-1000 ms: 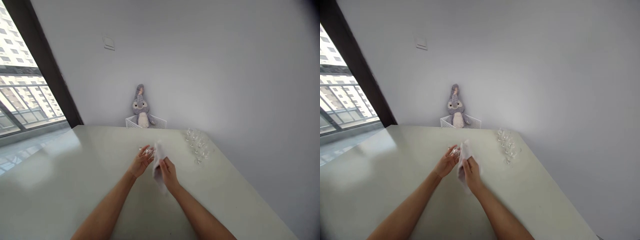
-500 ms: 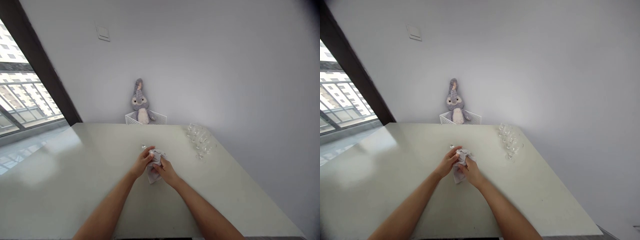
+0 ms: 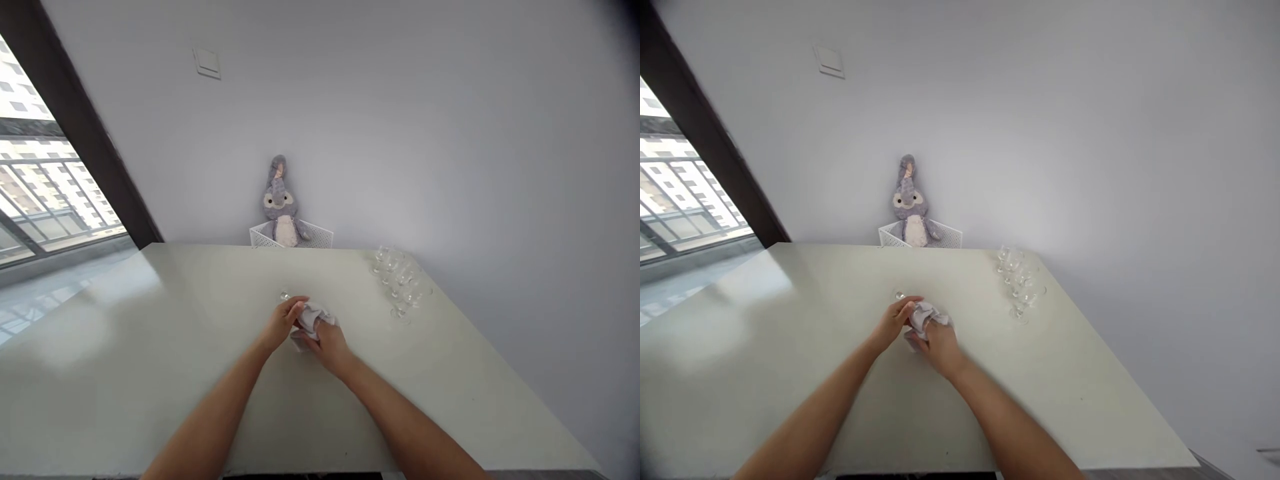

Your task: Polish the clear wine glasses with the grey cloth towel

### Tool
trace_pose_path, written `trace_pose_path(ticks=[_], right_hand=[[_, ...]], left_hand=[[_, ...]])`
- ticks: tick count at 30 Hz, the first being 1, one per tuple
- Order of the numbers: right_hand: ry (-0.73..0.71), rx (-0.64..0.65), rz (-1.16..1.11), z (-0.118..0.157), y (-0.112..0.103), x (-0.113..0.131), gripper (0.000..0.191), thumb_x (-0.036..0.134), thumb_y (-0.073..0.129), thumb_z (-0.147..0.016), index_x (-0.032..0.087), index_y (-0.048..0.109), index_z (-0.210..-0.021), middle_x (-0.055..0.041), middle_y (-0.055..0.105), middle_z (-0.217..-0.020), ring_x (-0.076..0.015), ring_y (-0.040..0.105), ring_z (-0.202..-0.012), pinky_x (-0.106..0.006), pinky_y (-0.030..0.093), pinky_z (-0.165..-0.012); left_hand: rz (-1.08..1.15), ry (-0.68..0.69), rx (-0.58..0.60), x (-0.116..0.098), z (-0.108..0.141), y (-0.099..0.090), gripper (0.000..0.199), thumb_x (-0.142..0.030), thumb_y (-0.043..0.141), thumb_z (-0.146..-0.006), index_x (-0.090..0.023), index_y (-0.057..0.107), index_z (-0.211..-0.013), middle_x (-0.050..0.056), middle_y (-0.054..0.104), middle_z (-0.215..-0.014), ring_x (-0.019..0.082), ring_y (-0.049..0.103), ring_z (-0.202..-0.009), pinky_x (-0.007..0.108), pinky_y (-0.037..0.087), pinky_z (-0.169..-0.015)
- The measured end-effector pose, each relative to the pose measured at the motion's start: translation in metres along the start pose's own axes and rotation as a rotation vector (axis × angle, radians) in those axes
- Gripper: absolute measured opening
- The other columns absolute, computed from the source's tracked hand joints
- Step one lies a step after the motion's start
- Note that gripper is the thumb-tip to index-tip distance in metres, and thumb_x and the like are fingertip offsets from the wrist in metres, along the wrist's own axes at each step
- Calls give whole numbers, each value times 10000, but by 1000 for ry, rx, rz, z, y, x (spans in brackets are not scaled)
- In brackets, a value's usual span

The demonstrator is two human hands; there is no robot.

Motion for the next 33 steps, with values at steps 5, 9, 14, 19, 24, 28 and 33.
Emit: trace_pose_path(ticks=[5, 9, 14, 19, 24, 28, 33], right_hand=[[99, 51, -188, -5, -9, -1, 287, 415, 524, -769, 182, 546, -934, -52, 625, -717, -188, 607, -669, -308, 477, -588], [310, 58, -753, -8, -11, -3, 325, 440, 535, -757, 175, 503, -941, 4, 578, -622, -113, 536, -439, -224, 413, -416], [212, 64, -492, 0, -4, 4, 366, 398, 572, -738, 195, 513, -1036, 2, 596, -623, -145, 569, -512, -252, 429, -468], [42, -20, -46, 0, -3, 8, 210, 377, 574, -728, 196, 597, -832, -36, 629, -740, -174, 587, -673, -301, 455, -627], [301, -15, -425, -10, -15, -4, 309, 428, 578, -711, 173, 537, -880, 18, 581, -549, -161, 587, -477, -232, 380, -406], [362, 39, -600, -13, -27, -8, 367, 441, 628, -671, 161, 534, -889, 5, 602, -619, -154, 602, -480, -190, 299, -357], [351, 201, -595, -12, -39, -3, 339, 412, 639, -680, 149, 550, -874, 22, 570, -566, -117, 567, -422, -174, 221, -338]], left_hand=[[126, -18, 124, -7, 5, -2, 426, -425, 472, -800, -192, 517, -1153, 78, 582, -1022, 178, 542, -891, 305, 455, -764], [206, 49, 187, -22, 10, -1, 560, -266, 650, -693, -253, 455, -1217, 86, 487, -1220, 194, 513, -980, 318, 419, -837], [158, 45, 110, -19, 8, -1, 615, -331, 641, -694, -224, 414, -1255, 71, 605, -971, 152, 557, -782, 299, 452, -733], [-168, 8, 30, -6, 5, -4, 502, -497, 395, -811, -189, 489, -1196, -5, 558, -593, 127, 518, -534, 265, 428, -559], [-572, 279, -361, -20, 11, -22, 355, -426, 455, -803, -227, 602, -1058, 78, 634, -783, 216, 544, -819, 337, 373, -787], [-487, 446, -225, -31, 12, -24, 325, -370, 634, -683, -262, 640, -990, 89, 620, -1007, 287, 400, -1111, 397, 189, -981], [-539, 379, -38, -15, 5, -20, 266, -380, 647, -672, -287, 663, -921, 61, 608, -661, 239, 514, -806, 370, 263, -892]])
Point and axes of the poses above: each hand's wrist, its own z-axis away from the middle knuckle, its own y-axis out of the palm, x = y × z, the point moved 2 cm from there along -z, towards the middle knuckle
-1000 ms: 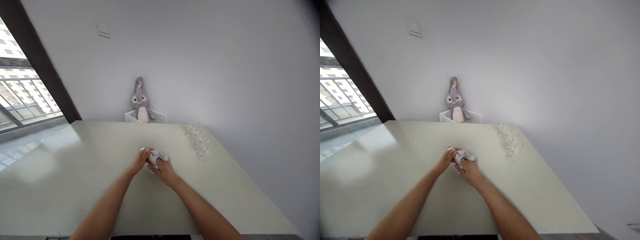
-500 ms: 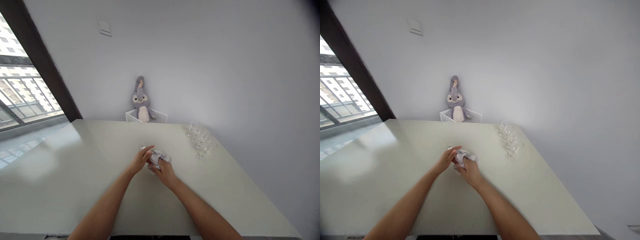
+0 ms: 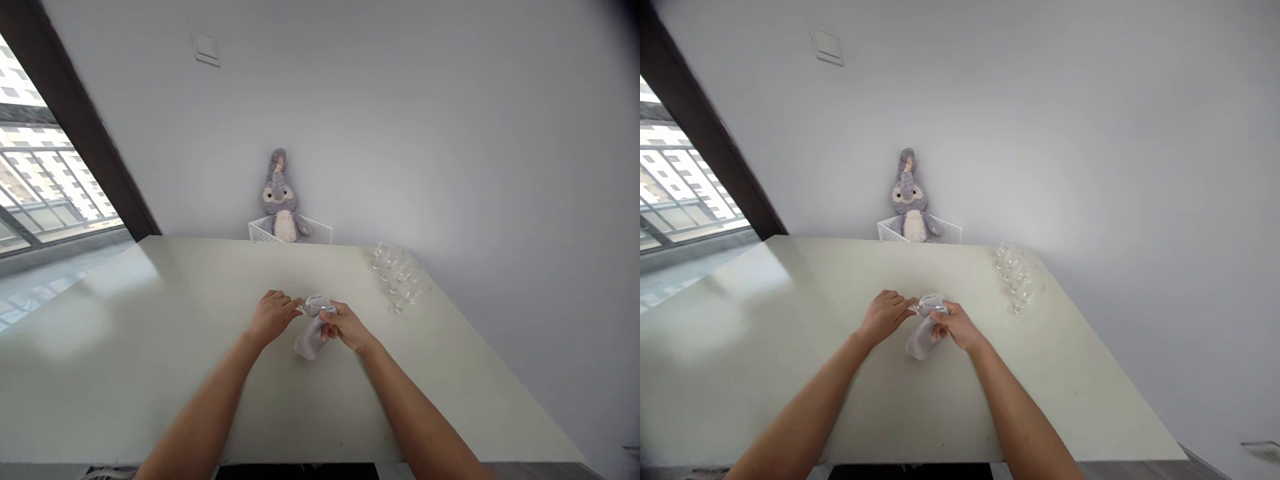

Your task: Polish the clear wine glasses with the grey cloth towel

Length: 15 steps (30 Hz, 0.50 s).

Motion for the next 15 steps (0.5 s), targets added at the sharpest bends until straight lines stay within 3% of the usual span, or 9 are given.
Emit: trace_pose_path(ticks=[5, 11, 15], right_hand=[[-19, 67, 10, 5, -14, 10, 311, 388, 669, -652, 132, 563, -795, 53, 494, -507, -79, 484, -350, -183, 181, -341], [-100, -68, -38, 5, -28, 16, 287, 388, 676, -648, 146, 536, -715, 71, 440, -470, -43, 368, -329, -197, 217, -356], [-132, -165, -86, 5, -31, 19, 301, 389, 686, -636, 162, 508, -720, 66, 465, -485, -58, 416, -364, -194, 224, -367]], left_hand=[[-53, 3, 35, 7, 2, 4, 277, -456, 608, -685, -300, 662, -909, 30, 584, -598, 177, 465, -614, 289, 329, -705], [-314, -34, 79, 7, 2, 0, 293, -452, 496, -770, -295, 648, -966, 24, 576, -629, 150, 469, -586, 250, 307, -595], [-407, -110, 46, 16, 2, -7, 335, -452, 451, -789, -269, 629, -1006, 22, 589, -656, 144, 498, -601, 241, 327, -594]])
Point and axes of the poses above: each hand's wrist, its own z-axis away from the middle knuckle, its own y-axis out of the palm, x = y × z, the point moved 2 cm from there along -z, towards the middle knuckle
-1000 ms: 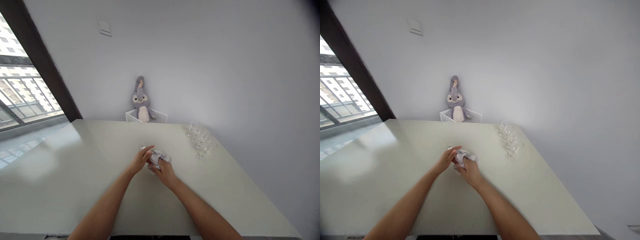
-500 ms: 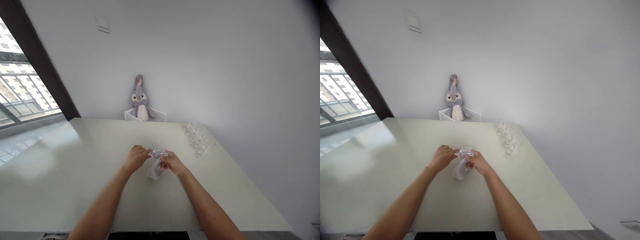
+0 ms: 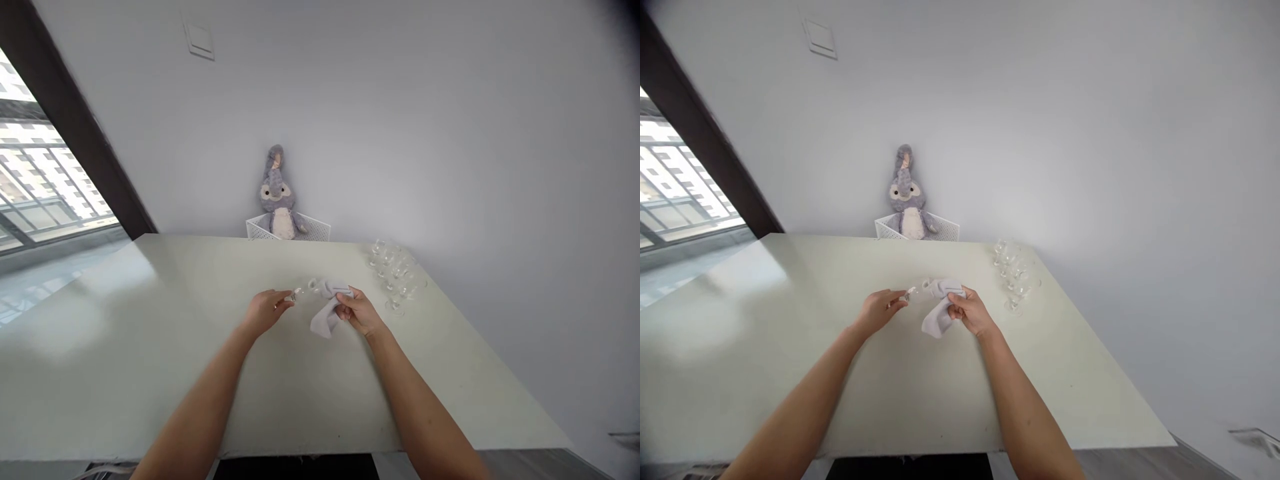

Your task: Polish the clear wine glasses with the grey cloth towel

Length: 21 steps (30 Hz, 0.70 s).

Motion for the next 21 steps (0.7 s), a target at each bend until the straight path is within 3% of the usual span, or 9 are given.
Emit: trace_pose_path(ticks=[8, 11, 13, 15, 17, 19, 21], right_hand=[[-86, -82, 12, -3, 1, -1, 278, 393, 646, -679, 172, 504, -771, 25, 554, -538, -114, 523, -455, -207, 283, -398], [-239, -250, 241, 0, 7, -1, 276, 427, 546, -756, 167, 536, -849, -20, 608, -581, -153, 553, -541, -252, 369, -471], [-409, -349, 512, 5, 16, 1, 291, 418, 485, -797, 175, 558, -939, -73, 656, -770, -200, 589, -750, -316, 433, -627], [-571, -289, 832, 11, 30, 1, 301, 385, 437, -828, 202, 559, -1034, -94, 620, -1029, -230, 519, -1013, -383, 390, -831], [-668, -119, 1111, 16, 44, -3, 317, 354, 407, -847, 232, 535, -1110, -78, 517, -1218, -239, 408, -1156, -435, 275, -955], [-691, -2, 1303, 19, 54, -8, 330, 340, 408, -851, 257, 509, -1154, -60, 481, -1263, -250, 369, -1185, -486, 172, -998], [-690, -8, 1408, 19, 58, -11, 335, 334, 440, -837, 283, 505, -1162, -47, 527, -1213, -264, 348, -1191, -516, 92, -1009]], left_hand=[[230, -326, -129, 9, -1, 0, 383, -480, 448, -756, -209, 626, -960, 0, 582, -606, 125, 498, -553, 229, 339, -540], [470, -395, -102, 2, -1, 10, 358, -490, 468, -732, -178, 625, -811, -12, 534, -545, 103, 448, -482, 220, 322, -490], [661, -416, -51, -5, -1, 19, 360, -490, 461, -733, -157, 595, -749, -18, 502, -521, 93, 431, -455, 218, 326, -480], [771, -415, -6, -11, -1, 26, 371, -488, 434, -746, -145, 574, -756, -17, 494, -524, 89, 431, -443, 221, 339, -481], [730, -376, 24, -15, 0, 32, 366, -469, 405, -760, -141, 564, -734, -11, 498, -524, 93, 436, -441, 229, 346, -481], [613, -323, 40, -18, 2, 36, 316, -430, 447, -738, -148, 548, -637, -8, 491, -499, 106, 441, -452, 239, 343, -486], [530, -288, 38, -21, 5, 38, 252, -368, 538, -683, -161, 521, -541, -3, 485, -483, 126, 454, -491, 253, 341, -519]])
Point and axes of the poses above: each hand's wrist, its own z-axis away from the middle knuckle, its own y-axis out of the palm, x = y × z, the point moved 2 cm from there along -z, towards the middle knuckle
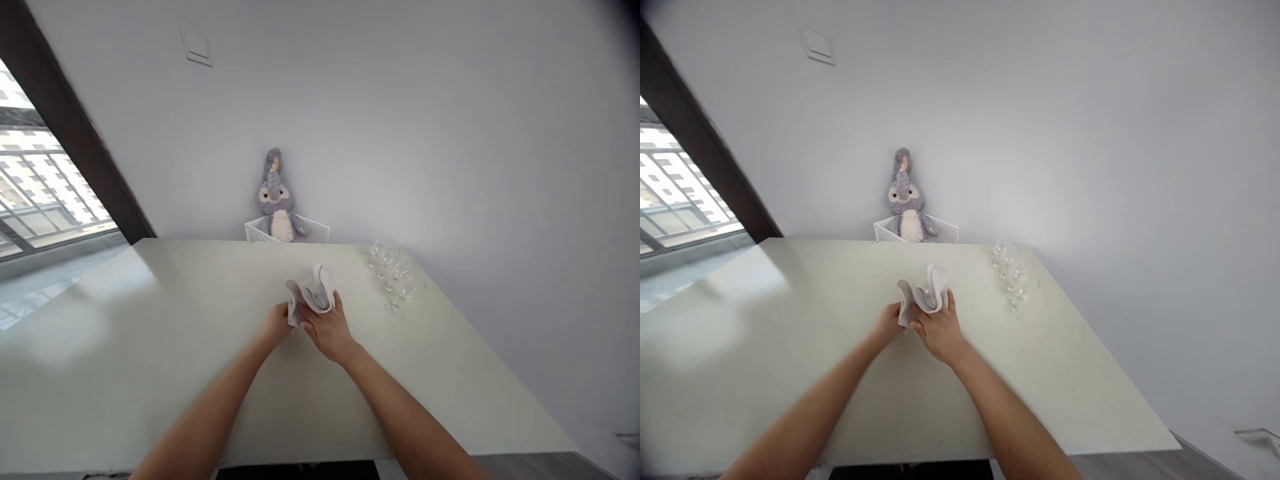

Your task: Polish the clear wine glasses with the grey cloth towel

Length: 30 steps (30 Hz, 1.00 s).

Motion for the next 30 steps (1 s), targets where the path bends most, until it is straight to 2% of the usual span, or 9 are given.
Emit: trace_pose_path(ticks=[2, 4, 8, 12, 15, 18, 21, 23, 30], right_hand=[[52, -20, 49, -1, 0, -2, 309, 313, 466, -823, 303, 536, -1124, -39, 584, -1126, -268, 339, -1191, -515, 75, -1008], [133, -23, 16, -4, -3, -10, 260, 286, 450, -828, 298, 582, -1052, -38, 609, -1071, -246, 399, -1138, -477, 162, -988], [437, -5, -335, -7, -11, -38, 268, 309, 407, -827, 197, 649, -802, -47, 648, -890, -195, 559, -856, -329, 386, -768], [838, -90, -1014, -5, -8, -59, 319, 417, 500, -745, 132, 637, -703, -36, 631, -665, -180, 569, -656, -265, 404, -577], [993, -249, -1429, -5, 1, -59, 251, 370, 599, -673, 126, 630, -723, -31, 633, -635, -174, 576, -653, -258, 425, -574], [1104, -420, -1687, -8, 10, -50, 150, 289, 599, -692, 151, 617, -746, -25, 649, -695, -170, 586, -700, -275, 461, -615], [1088, -526, -1837, -11, 16, -35, 182, 330, 509, -783, 182, 602, -831, -22, 654, -852, -173, 589, -789, -313, 484, -681], [1003, -502, -1847, -11, 20, -23, 251, 396, 457, -814, 199, 589, -897, -27, 637, -949, -185, 580, -862, -341, 480, -732], [580, -358, -1392, -2, 25, 16, 368, 463, 424, -828, 268, 492, -1132, -23, 535, -1157, -165, 433, -1126, -346, 311, -982]], left_hand=[[-74, 81, 0, -2, 4, 3, 203, -313, 588, -658, -171, 533, -524, 18, 516, -525, 152, 486, -563, 274, 349, -585], [-235, 267, 19, -8, 9, 6, 158, -298, 564, -709, -182, 585, -603, 44, 551, -591, 173, 514, -631, 295, 352, -650], [-646, 591, 41, -17, 17, 10, 243, -278, 405, -839, -188, 588, -972, 60, 588, -660, 185, 531, -666, 317, 358, -660], [-771, 632, -10, -19, 19, 14, 271, -272, 354, -869, -182, 547, -1036, 46, 606, -678, 169, 538, -646, 302, 368, -625], [-741, 590, -76, -19, 18, 15, 250, -272, 365, -865, -187, 539, -1023, 41, 617, -694, 161, 548, -631, 287, 377, -613], [-724, 523, -146, -18, 16, 15, 232, -281, 378, -860, -185, 526, -1011, 45, 624, -715, 170, 555, -647, 275, 371, -597], [-703, 470, -181, -19, 15, 15, 220, -288, 364, -865, -186, 511, -994, 41, 609, -707, 173, 552, -657, 262, 357, -579], [-657, 410, -199, -19, 15, 15, 212, -296, 350, -869, -188, 493, -982, 27, 587, -690, 163, 538, -627, 250, 345, -558], [-445, 306, -267, -24, 23, 23, 121, -257, 328, -860, -192, 411, -801, -22, 487, -619, 120, 446, -519, 224, 299, -500]])
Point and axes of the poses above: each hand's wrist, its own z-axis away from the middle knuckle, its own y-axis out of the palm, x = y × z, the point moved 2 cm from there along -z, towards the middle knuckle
